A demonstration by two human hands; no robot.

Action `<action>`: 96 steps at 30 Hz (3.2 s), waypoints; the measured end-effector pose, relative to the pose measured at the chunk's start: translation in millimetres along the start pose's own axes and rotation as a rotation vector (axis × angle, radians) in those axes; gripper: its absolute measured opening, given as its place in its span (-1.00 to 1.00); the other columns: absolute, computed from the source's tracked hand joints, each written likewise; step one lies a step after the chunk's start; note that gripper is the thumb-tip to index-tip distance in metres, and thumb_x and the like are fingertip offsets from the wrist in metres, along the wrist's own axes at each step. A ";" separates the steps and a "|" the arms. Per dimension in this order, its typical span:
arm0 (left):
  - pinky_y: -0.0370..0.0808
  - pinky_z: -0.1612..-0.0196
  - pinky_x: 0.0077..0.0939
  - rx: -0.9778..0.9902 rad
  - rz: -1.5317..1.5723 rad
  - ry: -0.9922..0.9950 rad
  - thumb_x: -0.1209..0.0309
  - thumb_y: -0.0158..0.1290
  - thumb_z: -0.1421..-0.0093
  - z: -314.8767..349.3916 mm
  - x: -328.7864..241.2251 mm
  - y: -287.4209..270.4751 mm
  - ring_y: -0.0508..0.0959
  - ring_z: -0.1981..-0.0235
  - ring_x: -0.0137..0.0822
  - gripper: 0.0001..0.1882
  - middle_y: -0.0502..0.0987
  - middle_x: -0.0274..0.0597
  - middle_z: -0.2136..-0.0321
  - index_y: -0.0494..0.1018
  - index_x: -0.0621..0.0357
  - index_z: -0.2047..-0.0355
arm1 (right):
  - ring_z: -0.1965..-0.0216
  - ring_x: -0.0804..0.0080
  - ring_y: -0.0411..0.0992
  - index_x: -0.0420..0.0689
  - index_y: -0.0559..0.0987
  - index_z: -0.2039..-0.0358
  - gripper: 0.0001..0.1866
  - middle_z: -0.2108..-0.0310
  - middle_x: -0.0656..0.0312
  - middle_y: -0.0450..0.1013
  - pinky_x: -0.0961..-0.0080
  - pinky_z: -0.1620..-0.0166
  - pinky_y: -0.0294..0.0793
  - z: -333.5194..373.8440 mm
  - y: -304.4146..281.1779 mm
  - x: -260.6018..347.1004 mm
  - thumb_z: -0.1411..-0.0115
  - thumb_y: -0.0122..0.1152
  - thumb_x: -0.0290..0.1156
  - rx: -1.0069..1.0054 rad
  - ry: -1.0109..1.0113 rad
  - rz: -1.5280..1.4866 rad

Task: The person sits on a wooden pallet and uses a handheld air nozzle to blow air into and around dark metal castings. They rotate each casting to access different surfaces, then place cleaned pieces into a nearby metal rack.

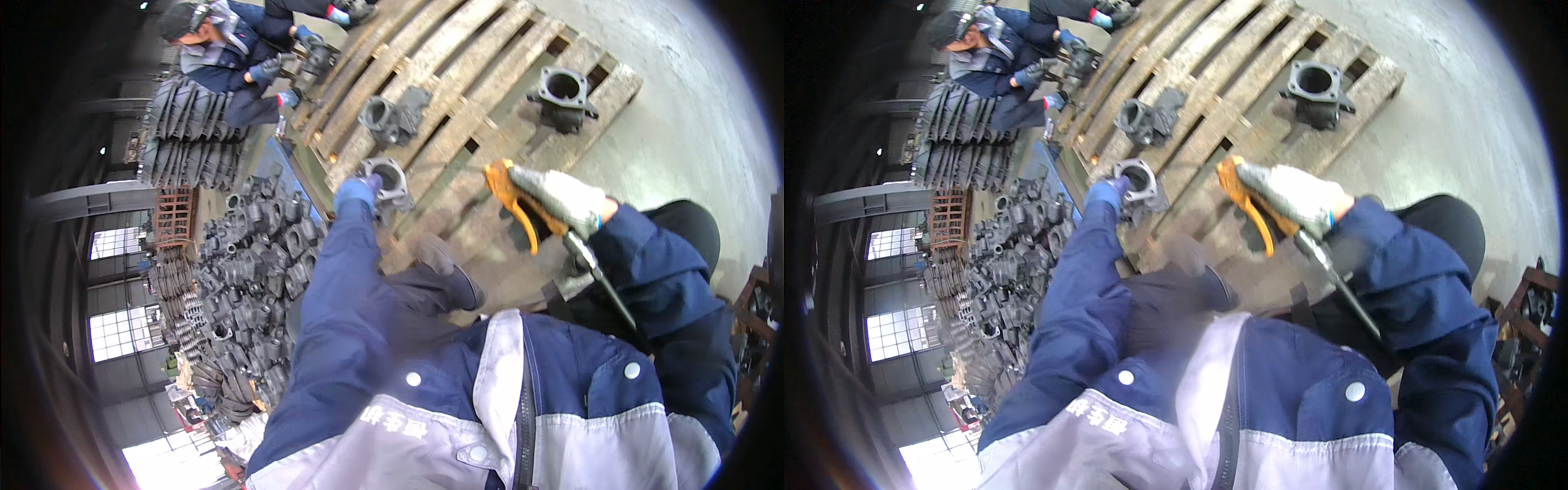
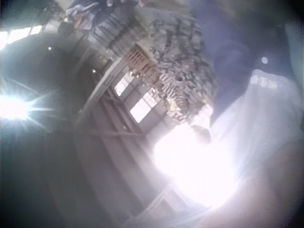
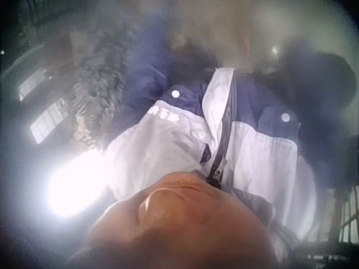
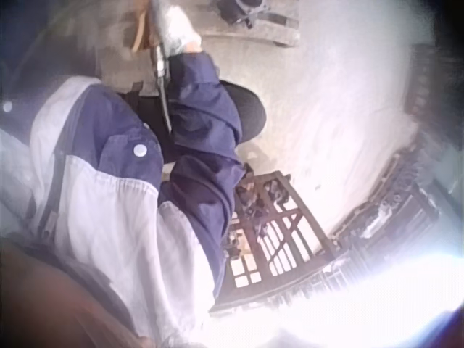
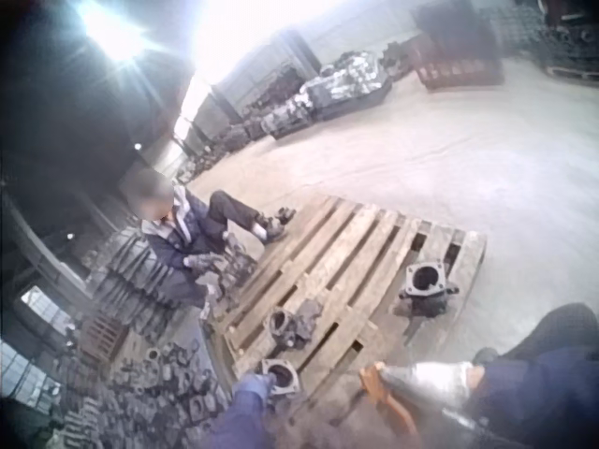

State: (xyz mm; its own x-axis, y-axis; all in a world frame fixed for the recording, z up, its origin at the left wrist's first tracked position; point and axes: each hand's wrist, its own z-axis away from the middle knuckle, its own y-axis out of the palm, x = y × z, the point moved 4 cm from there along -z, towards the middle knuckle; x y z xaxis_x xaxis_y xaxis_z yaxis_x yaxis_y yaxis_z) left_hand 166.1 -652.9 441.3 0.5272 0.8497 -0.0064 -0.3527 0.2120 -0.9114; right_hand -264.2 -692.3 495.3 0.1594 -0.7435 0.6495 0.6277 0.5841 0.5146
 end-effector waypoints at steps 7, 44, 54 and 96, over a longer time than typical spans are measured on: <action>0.47 0.19 -0.18 -0.033 0.000 0.046 0.10 -0.01 -0.12 -52.0 48.2 9.0 0.60 0.27 -0.12 -0.51 0.62 0.05 0.28 0.57 0.27 0.17 | 0.54 0.47 0.48 -0.18 0.53 0.29 -0.41 0.46 0.19 0.50 0.55 0.49 0.52 -13.9 -0.3 -10.9 -0.37 -0.08 0.17 -0.045 -0.022 0.081; 0.52 0.11 -0.14 0.012 1.488 -0.490 0.04 0.05 -0.20 60.1 26.6 174.4 0.55 0.15 -0.01 -0.46 0.55 -0.09 0.11 0.42 0.10 -0.09 | 0.51 0.54 0.40 -0.18 0.55 0.25 -0.42 0.43 0.27 0.47 0.57 0.44 0.42 -11.5 -4.2 -22.4 -0.38 -0.08 0.16 -0.022 0.101 0.131; 0.54 0.19 -0.12 -0.719 0.378 0.153 0.09 0.10 -0.14 80.6 -4.8 106.6 0.61 0.27 0.05 -0.50 0.62 0.05 0.26 0.48 0.08 -0.03 | 0.50 0.40 0.50 -0.19 0.50 0.22 -0.45 0.46 0.17 0.47 0.47 0.42 0.53 -13.8 10.5 -8.9 -0.40 -0.12 0.12 -0.020 0.103 0.070; 0.53 0.33 -0.48 0.130 0.017 0.826 0.07 0.16 -0.21 91.8 -231.8 -69.7 0.59 0.43 -0.44 -0.58 0.66 -0.18 0.37 0.62 0.21 0.22 | 0.27 -0.05 0.50 -0.24 0.61 0.17 -0.26 0.35 -0.17 0.52 0.26 0.12 0.44 1.7 -32.4 93.4 -0.39 -0.31 0.21 -0.479 -0.670 0.513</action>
State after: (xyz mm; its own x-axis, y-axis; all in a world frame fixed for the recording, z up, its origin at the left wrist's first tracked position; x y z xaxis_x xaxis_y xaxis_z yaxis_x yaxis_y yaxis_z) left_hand -2.5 -820.3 544.1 0.9004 0.2364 -0.3651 -0.4250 0.2996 -0.8541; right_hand -271.0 -780.2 540.3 0.1263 -0.0086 0.9920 0.8700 0.4814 -0.1066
